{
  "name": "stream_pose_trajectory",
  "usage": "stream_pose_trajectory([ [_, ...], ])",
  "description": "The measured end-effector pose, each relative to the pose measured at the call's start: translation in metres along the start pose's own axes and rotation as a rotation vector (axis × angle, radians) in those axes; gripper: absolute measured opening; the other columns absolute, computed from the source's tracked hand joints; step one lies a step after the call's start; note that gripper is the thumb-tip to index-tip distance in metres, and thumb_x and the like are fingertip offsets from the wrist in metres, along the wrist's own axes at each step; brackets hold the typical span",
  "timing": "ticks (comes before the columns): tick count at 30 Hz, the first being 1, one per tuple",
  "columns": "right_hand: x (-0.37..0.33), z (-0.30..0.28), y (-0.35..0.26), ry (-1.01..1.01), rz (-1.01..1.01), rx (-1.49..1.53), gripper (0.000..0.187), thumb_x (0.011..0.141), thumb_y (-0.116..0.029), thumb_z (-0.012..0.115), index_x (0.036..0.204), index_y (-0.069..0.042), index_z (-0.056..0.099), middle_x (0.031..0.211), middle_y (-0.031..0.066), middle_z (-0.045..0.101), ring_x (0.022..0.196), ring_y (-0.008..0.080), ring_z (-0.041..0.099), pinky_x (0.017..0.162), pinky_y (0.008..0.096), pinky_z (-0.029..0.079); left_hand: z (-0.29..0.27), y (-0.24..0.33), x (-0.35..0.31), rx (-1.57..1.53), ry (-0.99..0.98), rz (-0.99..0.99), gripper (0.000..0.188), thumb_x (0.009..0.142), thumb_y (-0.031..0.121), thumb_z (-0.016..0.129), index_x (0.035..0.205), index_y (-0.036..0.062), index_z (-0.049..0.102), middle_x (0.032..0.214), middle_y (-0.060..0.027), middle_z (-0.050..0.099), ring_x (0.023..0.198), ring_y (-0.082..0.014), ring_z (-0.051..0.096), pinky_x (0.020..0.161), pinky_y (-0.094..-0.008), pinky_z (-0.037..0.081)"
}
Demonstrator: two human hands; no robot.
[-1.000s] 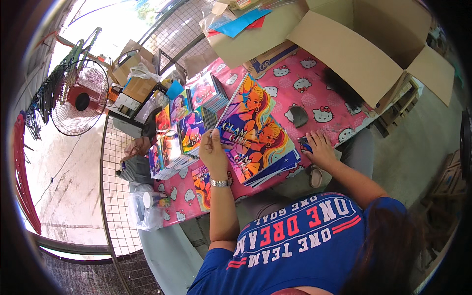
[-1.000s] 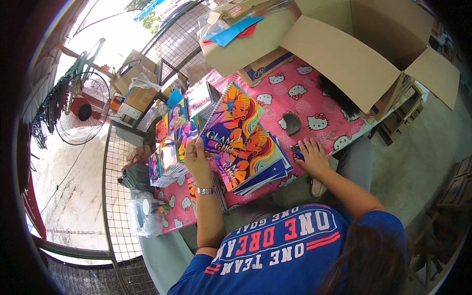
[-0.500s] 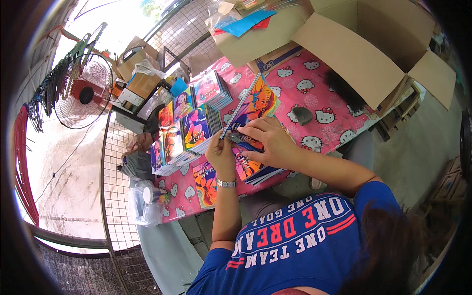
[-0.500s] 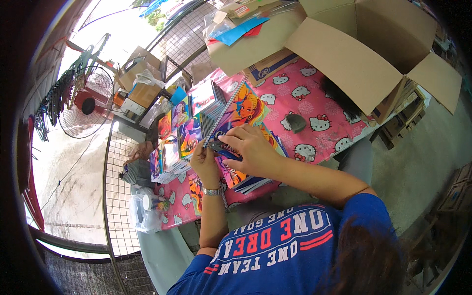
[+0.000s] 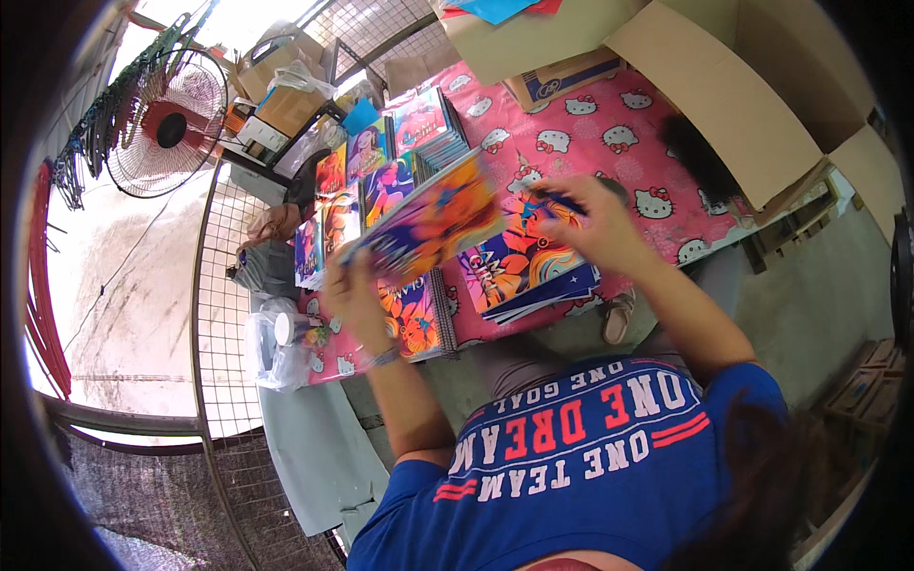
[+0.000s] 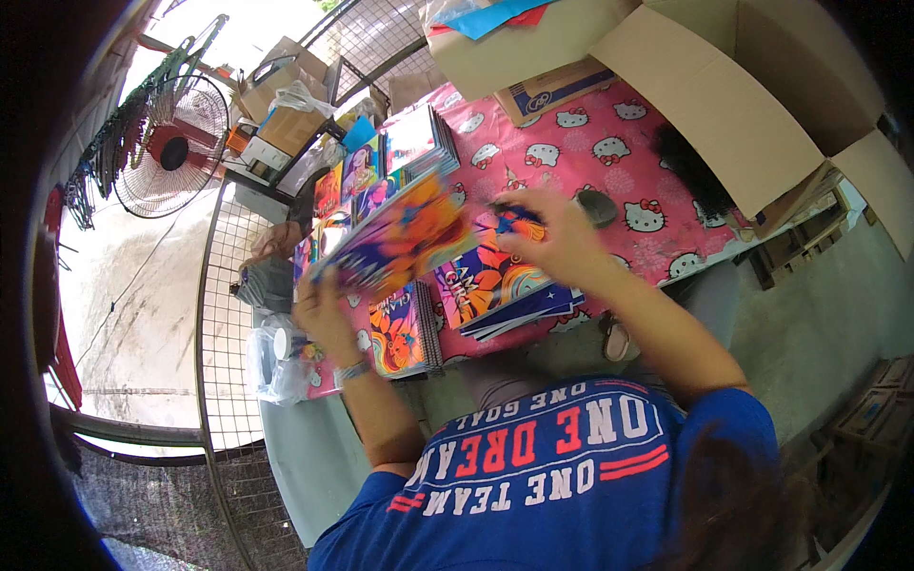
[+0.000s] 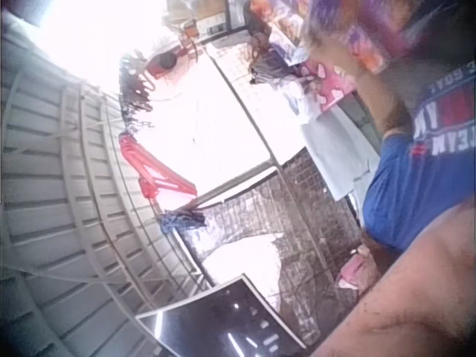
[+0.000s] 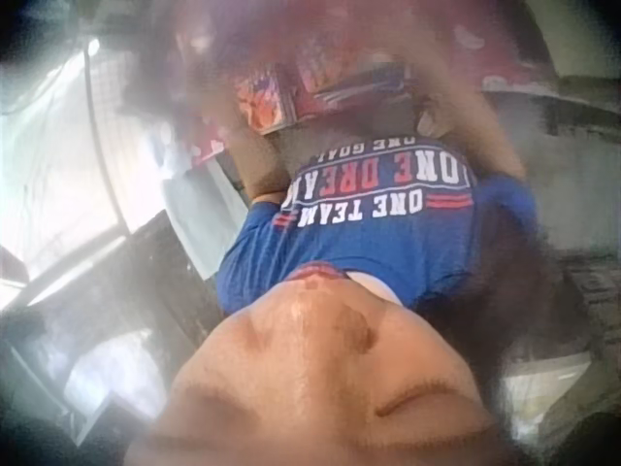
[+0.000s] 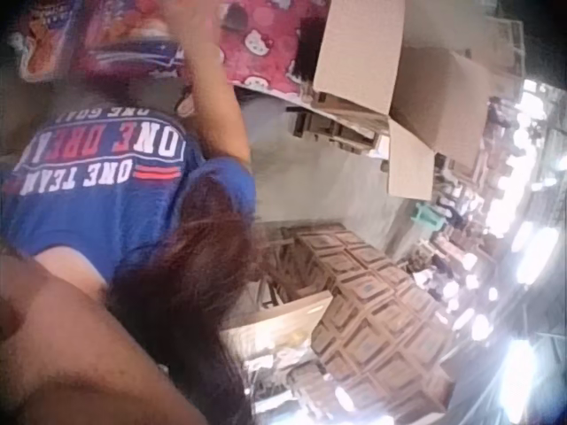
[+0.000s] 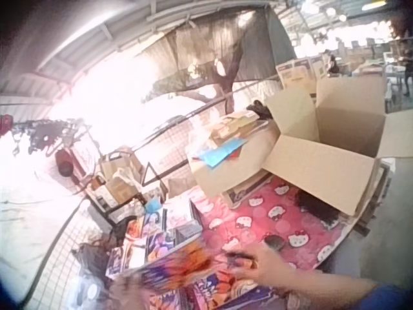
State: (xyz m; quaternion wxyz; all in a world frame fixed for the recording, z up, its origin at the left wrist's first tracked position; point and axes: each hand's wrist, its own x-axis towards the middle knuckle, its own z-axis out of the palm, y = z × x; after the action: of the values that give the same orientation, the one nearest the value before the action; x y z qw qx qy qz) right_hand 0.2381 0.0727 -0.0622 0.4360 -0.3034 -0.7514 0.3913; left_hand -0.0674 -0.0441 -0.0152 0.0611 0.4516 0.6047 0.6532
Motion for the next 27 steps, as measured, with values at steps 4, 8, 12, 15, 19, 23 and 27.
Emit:
stream_pose_trajectory([
  [4,-0.042,-0.02,0.099,0.02,0.29,-0.249,0.047,0.081,-0.022,0.075,0.124,-0.008,0.06,0.108,0.0137,0.06,0.104,0.0286,0.06,0.092,0.037,0.047,-0.101,-0.011,0.006,0.095,0.167,-0.174,0.013,0.094,0.006,0.062,0.106,0.0012,0.064,0.085,-0.0025,0.066,0.059,-0.0064,0.056,0.05,-0.0191,0.047],
  [8,-0.098,-0.004,0.152,-0.139,0.291,-0.567,0.045,0.079,-0.027,0.074,0.118,-0.01,0.059,0.108,0.0155,0.058,0.105,0.0347,0.058,0.093,0.0463,0.045,-0.129,-0.101,-0.051,-0.128,0.358,-0.405,0.02,0.096,0.004,0.059,0.115,0.0037,0.062,0.087,-0.0026,0.066,0.053,-0.0058,0.05,0.042,-0.0199,0.04],
  [12,-0.1,-0.006,0.159,-0.196,0.27,-0.611,0.04,0.08,-0.028,0.072,0.114,-0.01,0.062,0.105,0.016,0.06,0.104,0.0361,0.058,0.091,0.0476,0.046,-0.137,-0.179,-0.114,0.061,0.441,-0.545,0.026,0.092,0.0,0.061,0.118,0.0015,0.063,0.098,-0.0063,0.068,0.072,-0.0141,0.062,0.059,-0.0279,0.05],
  [15,-0.055,-0.036,0.141,-0.113,0.362,-0.579,0.031,0.081,-0.029,0.07,0.104,-0.008,0.066,0.1,0.0178,0.063,0.097,0.0381,0.062,0.084,0.0481,0.049,-0.155,-0.222,-0.138,0.452,0.443,-0.436,0.026,0.088,0.002,0.064,0.114,-0.0016,0.065,0.104,-0.011,0.069,0.088,-0.0222,0.065,0.08,-0.0358,0.052],
  [19,-0.009,-0.093,0.181,0.16,0.428,-0.735,0.026,0.085,-0.029,0.066,0.094,-0.005,0.069,0.096,0.0195,0.065,0.093,0.0392,0.064,0.079,0.0479,0.052,-0.148,-0.215,-0.135,0.678,0.404,-0.381,0.028,0.083,0.008,0.07,0.109,-0.0029,0.068,0.108,-0.0176,0.07,0.095,-0.0279,0.065,0.088,-0.0393,0.049],
  [23,-0.012,-0.12,0.25,0.258,0.54,-1.192,0.037,0.087,-0.034,0.065,0.112,-0.007,0.064,0.124,0.016,0.057,0.116,0.0355,0.055,0.091,0.0467,0.05,-0.121,-0.195,-0.137,0.912,0.431,-0.439,0.027,0.084,0.009,0.072,0.106,-0.0052,0.068,0.104,-0.0168,0.071,0.091,-0.0237,0.066,0.084,-0.0349,0.051],
  [27,-0.006,-0.126,0.273,-0.006,0.585,-1.306,0.042,0.092,-0.029,0.058,0.128,-0.009,0.053,0.133,0.0134,0.049,0.121,0.0339,0.05,0.096,0.0487,0.048,-0.127,-0.198,-0.141,0.803,0.49,-0.411,0.028,0.082,0.013,0.074,0.104,-0.0044,0.07,0.101,-0.0177,0.072,0.09,-0.0261,0.067,0.082,-0.0365,0.051],
])
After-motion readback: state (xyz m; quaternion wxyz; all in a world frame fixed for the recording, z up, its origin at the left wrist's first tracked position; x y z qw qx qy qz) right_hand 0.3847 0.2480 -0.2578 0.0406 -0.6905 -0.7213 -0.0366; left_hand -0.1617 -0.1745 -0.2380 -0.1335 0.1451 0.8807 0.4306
